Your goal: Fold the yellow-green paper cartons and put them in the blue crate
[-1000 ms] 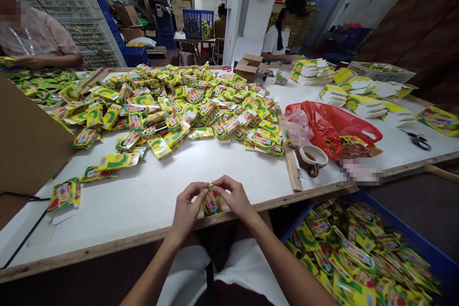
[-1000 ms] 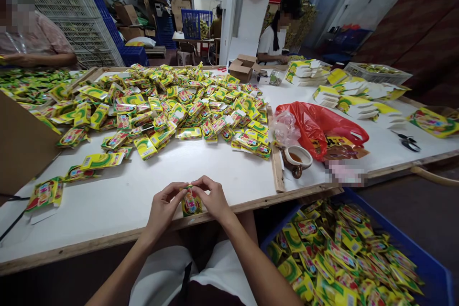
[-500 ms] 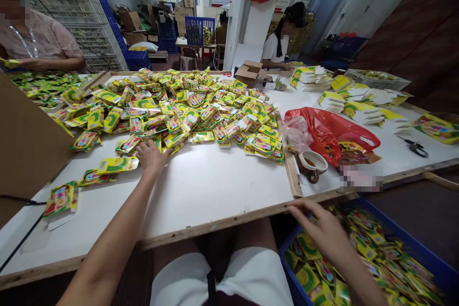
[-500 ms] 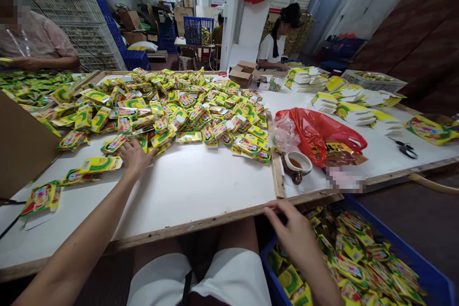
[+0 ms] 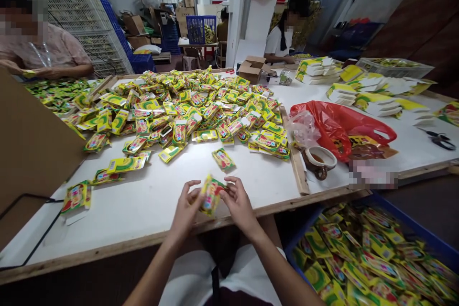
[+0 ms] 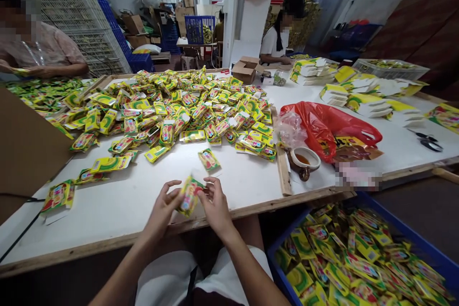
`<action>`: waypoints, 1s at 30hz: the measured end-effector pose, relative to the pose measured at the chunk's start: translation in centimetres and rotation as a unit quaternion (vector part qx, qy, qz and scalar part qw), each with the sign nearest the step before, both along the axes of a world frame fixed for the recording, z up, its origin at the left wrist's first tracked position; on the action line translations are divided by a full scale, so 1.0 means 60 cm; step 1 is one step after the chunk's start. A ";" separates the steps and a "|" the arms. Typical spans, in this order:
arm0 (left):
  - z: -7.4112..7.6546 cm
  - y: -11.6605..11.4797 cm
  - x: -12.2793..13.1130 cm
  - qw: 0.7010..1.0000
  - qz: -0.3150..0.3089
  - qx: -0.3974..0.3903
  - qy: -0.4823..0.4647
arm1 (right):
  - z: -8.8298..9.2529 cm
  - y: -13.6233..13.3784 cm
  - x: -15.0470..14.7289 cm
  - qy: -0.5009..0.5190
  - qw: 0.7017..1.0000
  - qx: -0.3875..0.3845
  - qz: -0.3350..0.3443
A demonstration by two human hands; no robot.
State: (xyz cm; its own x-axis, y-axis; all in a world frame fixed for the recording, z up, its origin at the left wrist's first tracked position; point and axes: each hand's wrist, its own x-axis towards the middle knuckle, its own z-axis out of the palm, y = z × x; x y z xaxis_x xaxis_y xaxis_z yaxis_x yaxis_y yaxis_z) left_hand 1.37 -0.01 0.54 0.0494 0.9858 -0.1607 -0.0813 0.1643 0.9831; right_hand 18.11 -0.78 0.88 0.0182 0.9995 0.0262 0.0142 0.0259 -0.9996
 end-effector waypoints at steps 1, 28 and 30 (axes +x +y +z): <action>0.002 -0.013 0.017 0.999 -0.022 0.012 -0.020 | -0.005 0.006 -0.009 0.019 1.000 0.004 0.000; 0.010 0.005 0.021 0.996 -0.068 0.058 -0.013 | 0.004 0.043 0.018 -0.053 0.994 0.090 0.046; 0.009 0.004 0.024 0.997 -0.059 0.049 -0.031 | -0.001 0.040 0.021 -0.043 0.995 0.077 0.044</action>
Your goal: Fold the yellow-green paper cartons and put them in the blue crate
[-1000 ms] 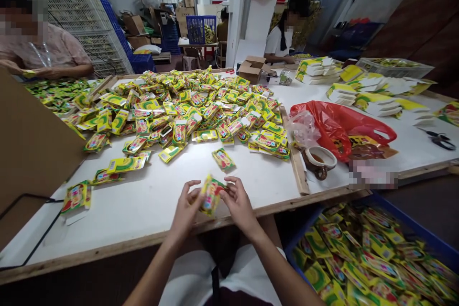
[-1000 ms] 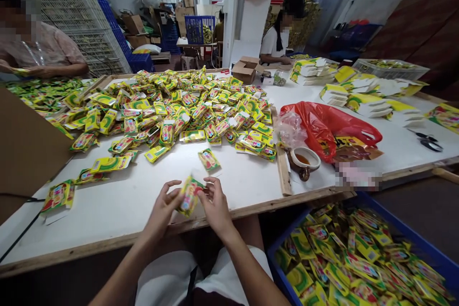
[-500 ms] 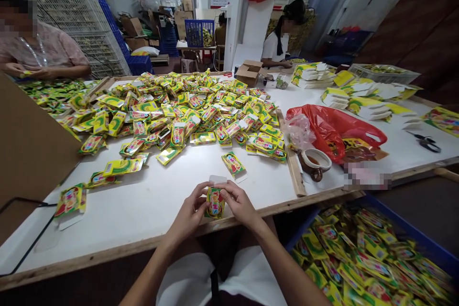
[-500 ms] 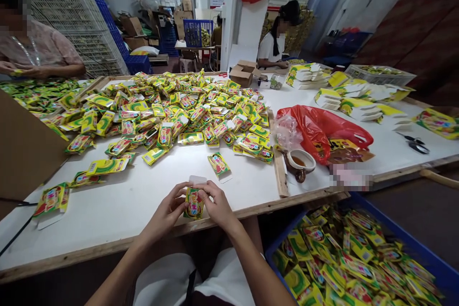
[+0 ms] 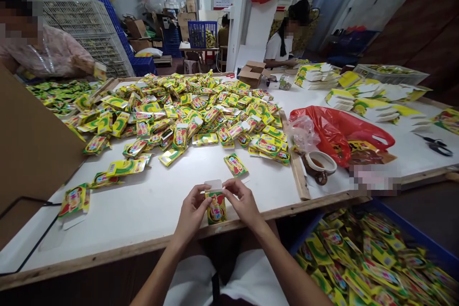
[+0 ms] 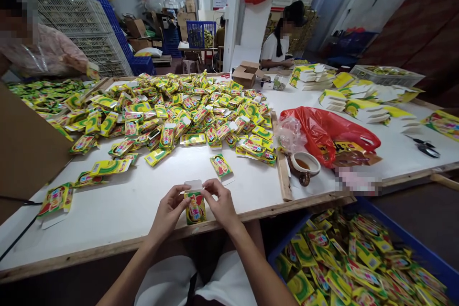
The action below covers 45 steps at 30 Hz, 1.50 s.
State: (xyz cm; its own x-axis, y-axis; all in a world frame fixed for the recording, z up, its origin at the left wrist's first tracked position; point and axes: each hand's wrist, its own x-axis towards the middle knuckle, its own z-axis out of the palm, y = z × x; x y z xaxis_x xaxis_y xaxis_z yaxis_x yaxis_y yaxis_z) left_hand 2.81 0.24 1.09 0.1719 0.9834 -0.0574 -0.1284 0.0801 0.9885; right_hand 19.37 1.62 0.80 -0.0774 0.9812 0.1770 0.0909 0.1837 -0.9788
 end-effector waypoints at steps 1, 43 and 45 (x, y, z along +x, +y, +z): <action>0.000 0.000 0.001 1.000 0.005 0.000 -0.004 | -0.003 -0.002 0.001 -0.009 1.000 -0.004 0.012; 0.003 -0.008 0.023 0.987 0.074 0.082 0.117 | 0.013 -0.008 -0.006 -0.071 0.997 0.017 0.004; -0.001 -0.015 0.019 0.983 0.050 0.113 0.135 | 0.007 -0.011 -0.011 -0.050 0.998 0.008 0.023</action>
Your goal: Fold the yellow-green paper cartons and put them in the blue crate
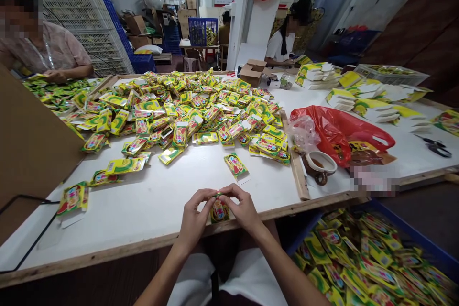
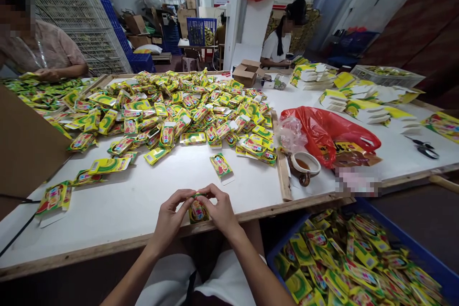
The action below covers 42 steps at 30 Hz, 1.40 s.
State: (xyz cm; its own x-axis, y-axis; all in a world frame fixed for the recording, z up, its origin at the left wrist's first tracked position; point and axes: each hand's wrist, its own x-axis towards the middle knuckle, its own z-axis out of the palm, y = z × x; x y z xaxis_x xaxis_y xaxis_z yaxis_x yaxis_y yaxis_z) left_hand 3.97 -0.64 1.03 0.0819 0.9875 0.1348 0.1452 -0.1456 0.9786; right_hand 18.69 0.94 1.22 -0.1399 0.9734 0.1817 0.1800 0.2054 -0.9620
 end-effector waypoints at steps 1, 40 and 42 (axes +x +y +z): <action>-0.002 -0.001 -0.005 1.000 -0.013 0.015 0.018 | 0.000 -0.001 -0.001 0.002 1.000 -0.005 0.005; 0.001 0.017 -0.043 0.996 -0.067 -0.063 -0.006 | 0.003 0.025 -0.003 -0.057 0.997 0.026 0.034; -0.003 0.019 -0.043 0.998 -0.035 -0.048 -0.018 | 0.002 0.025 -0.009 -0.025 0.999 0.011 0.027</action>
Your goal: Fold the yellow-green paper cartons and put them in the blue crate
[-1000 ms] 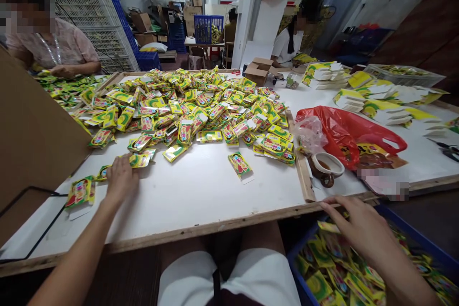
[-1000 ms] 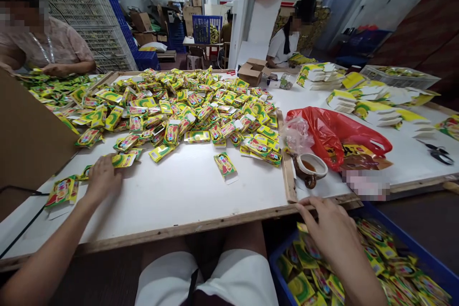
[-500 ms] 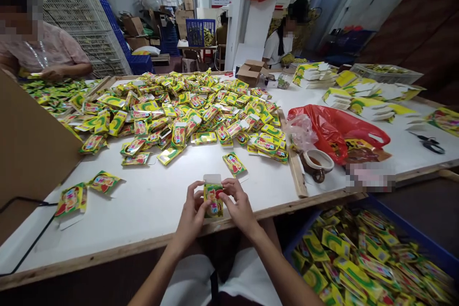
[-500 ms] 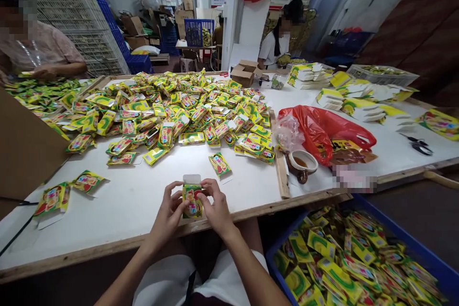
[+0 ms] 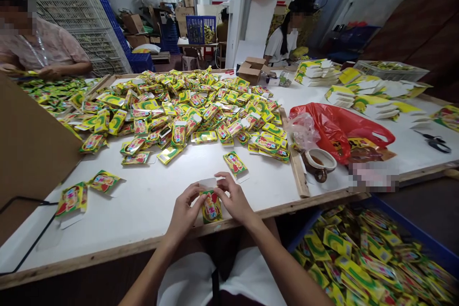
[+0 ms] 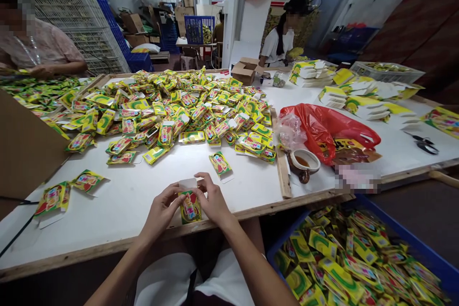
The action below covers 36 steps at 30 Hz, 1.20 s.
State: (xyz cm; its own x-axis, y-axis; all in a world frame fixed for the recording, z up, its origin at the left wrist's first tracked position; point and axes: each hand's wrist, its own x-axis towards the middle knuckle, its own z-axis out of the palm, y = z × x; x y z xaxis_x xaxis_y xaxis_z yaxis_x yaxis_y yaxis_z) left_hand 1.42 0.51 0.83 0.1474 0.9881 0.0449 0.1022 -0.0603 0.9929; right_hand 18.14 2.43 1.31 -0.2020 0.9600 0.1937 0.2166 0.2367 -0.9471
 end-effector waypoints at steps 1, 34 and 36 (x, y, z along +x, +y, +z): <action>-0.002 0.000 0.001 1.000 0.012 -0.001 -0.021 | 0.000 0.000 -0.002 0.008 1.000 -0.003 -0.001; 0.006 -0.043 0.024 0.987 0.120 -0.017 -0.107 | -0.003 -0.063 -0.007 0.064 0.993 -0.097 -0.023; 0.010 -0.051 0.030 0.983 0.147 0.000 -0.113 | 0.006 -0.075 -0.007 0.069 0.994 -0.085 -0.002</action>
State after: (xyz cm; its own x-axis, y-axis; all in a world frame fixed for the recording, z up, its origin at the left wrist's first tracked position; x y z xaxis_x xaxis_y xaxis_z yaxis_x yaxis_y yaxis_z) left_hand 3.20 -2.54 1.42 -0.1571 0.9866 0.0435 -0.1075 -0.0608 0.9923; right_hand 17.73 -2.04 1.70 -0.1813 0.9819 0.0540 0.0825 0.0699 -0.9941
